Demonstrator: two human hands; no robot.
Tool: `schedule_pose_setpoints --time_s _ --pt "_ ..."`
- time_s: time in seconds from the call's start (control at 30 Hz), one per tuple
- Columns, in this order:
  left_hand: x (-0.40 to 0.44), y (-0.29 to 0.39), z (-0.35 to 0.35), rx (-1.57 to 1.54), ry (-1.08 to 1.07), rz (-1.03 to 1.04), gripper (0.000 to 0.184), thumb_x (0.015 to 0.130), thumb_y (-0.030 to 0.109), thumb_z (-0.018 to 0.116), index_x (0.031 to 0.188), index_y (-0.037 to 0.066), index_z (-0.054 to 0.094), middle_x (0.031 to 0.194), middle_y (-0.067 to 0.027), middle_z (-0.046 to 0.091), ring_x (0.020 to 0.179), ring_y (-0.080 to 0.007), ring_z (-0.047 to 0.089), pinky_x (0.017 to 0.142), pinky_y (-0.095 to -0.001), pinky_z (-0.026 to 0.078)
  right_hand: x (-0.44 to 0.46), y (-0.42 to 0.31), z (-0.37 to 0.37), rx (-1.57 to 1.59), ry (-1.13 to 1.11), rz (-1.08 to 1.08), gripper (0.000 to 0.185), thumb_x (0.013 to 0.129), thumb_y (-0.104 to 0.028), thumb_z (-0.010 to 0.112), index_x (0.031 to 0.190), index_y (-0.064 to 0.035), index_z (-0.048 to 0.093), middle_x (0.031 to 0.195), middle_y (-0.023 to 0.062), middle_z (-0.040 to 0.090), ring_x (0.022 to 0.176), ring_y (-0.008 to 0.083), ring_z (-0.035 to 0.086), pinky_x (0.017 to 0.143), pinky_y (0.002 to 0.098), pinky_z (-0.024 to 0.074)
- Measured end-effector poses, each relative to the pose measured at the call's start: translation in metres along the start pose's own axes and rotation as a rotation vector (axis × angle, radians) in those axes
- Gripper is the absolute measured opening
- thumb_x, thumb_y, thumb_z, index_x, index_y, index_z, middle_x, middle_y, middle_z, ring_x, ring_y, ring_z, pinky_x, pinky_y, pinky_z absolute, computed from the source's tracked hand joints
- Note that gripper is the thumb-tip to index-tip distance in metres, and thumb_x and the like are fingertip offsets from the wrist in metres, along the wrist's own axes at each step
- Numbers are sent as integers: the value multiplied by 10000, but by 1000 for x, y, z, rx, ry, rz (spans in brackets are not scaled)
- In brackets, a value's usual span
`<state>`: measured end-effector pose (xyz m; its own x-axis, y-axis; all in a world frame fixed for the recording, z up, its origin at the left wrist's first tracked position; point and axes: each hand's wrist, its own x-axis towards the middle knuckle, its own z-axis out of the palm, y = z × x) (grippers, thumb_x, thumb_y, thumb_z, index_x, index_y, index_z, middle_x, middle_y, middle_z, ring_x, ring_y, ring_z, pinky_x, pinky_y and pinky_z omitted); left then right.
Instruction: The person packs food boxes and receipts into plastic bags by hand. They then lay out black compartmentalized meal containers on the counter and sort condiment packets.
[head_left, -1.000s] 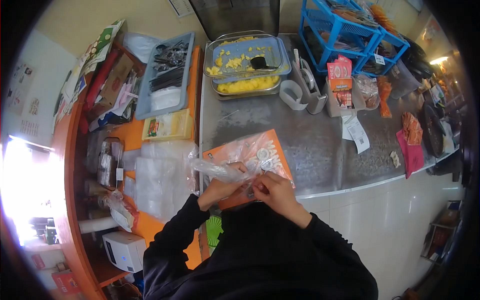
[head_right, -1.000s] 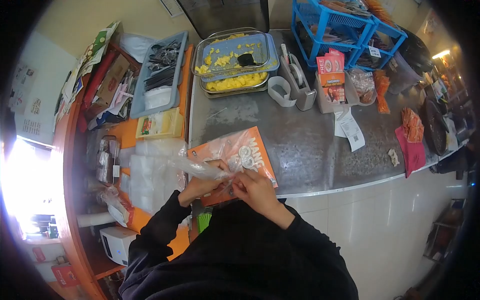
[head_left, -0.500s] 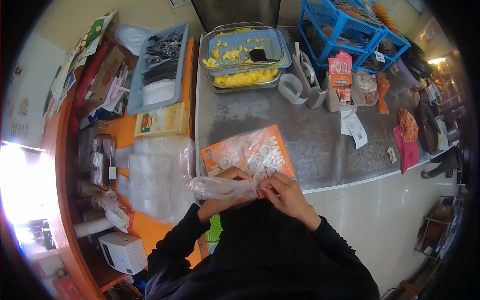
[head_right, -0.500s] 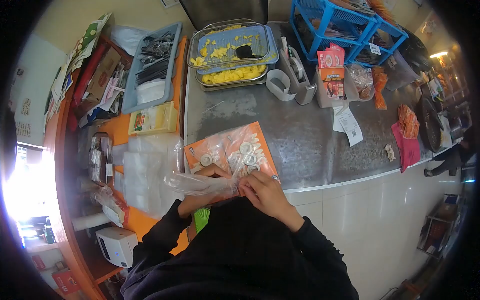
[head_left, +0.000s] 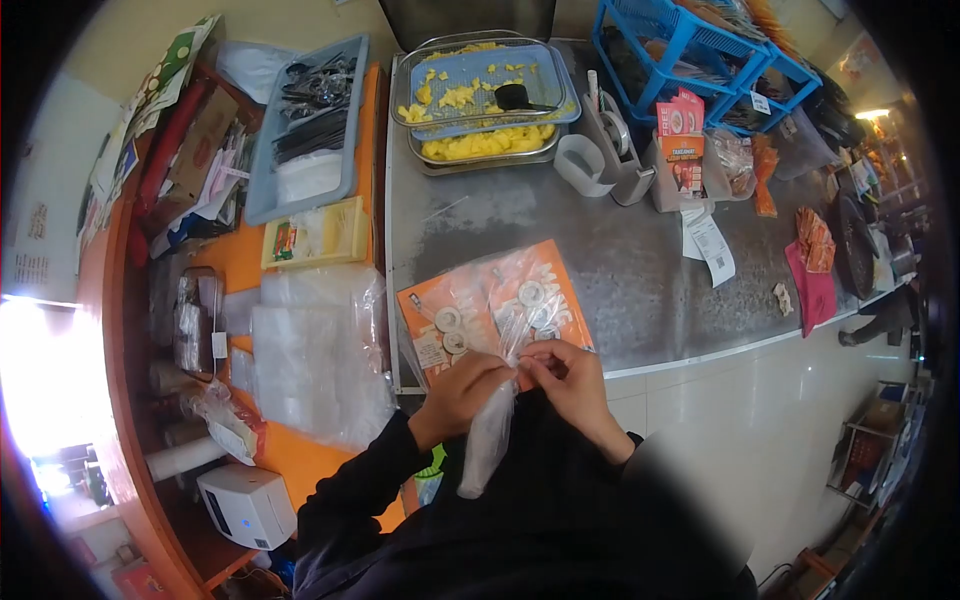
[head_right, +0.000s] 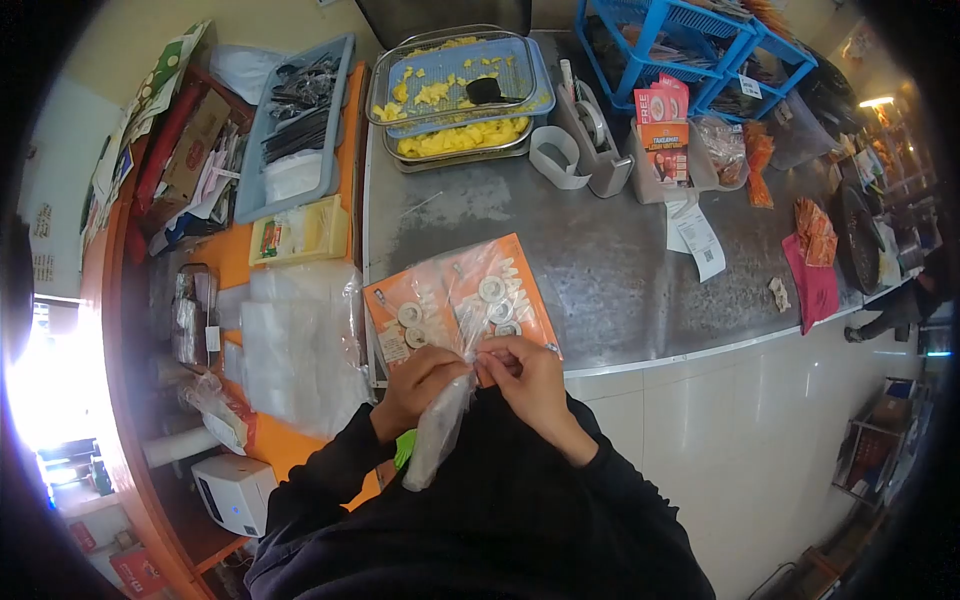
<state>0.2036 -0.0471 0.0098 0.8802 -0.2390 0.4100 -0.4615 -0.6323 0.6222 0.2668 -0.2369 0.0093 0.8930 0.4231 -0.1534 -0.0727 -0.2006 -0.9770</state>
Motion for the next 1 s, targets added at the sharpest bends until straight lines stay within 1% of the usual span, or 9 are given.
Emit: schedule_pose_setpoints --time_s 0.17,0.27,0.37,0.47,0.57,0.67,0.77,0.87,1.0 --pt "-2 -4 8 235 62 231 295 737 50 658 1025 -16 648 1009 -110 647 936 -254 643 772 -338 548 -7 -3 22 356 176 144 208 890 -51 689 1075 33 643 901 71 706 776 106 663 663 239 546" --pt "-6 -9 8 51 54 201 263 733 -1 691 994 -24 668 964 -153 655 899 -286 661 718 -344 549 -17 3 25 227 140 69 280 874 -37 702 1133 40 627 998 90 686 861 123 663 743 240 561" --pt "-1 -4 -2 -261 -50 -248 237 789 -41 691 1020 -3 654 957 -138 672 882 -240 676 733 -334 563 -23 -4 28 159 126 66 331 845 -7 715 1162 29 627 1084 92 648 940 141 653 823 252 560" --pt "0 0 -2 -841 77 -713 192 870 -34 647 1058 4 633 1006 -86 676 929 -160 668 795 -277 565 -22 -4 27 41 101 23 359 820 30 711 1170 6 635 1108 87 617 971 152 649 854 258 556" --pt "5 12 10 -993 371 -842 180 900 -6 641 1077 -14 614 1037 -67 680 919 -120 657 799 -255 562 -22 -3 29 69 135 47 372 809 50 699 1171 -14 644 1086 84 614 983 151 647 847 253 557" --pt "3 21 23 -823 444 -858 210 863 -56 658 1071 -48 627 976 -72 669 774 -83 644 649 -206 554 -23 -3 30 80 132 53 368 823 63 680 1181 -11 640 1118 78 597 1003 145 637 847 246 555" --pt "5 25 18 -382 330 -663 207 858 -66 654 1060 -28 677 981 -71 653 738 -85 643 624 -211 554 -24 -3 33 157 129 45 382 833 102 657 1197 -12 632 1144 32 548 981 96 566 806 200 528" --pt "6 29 16 -284 311 -653 251 827 -43 677 1050 60 724 914 -67 647 734 -156 647 620 -251 507 -25 -3 33 152 134 61 375 843 85 649 1207 -4 628 1163 57 560 1041 125 608 876 222 535" --pt "4 27 13 -258 264 -604 243 846 -75 656 1062 18 716 954 -64 642 724 -117 657 604 -222 556 -25 -4 33 174 135 54 378 845 93 647 1209 -5 625 1164 49 551 1021 112 583 858 209 528"
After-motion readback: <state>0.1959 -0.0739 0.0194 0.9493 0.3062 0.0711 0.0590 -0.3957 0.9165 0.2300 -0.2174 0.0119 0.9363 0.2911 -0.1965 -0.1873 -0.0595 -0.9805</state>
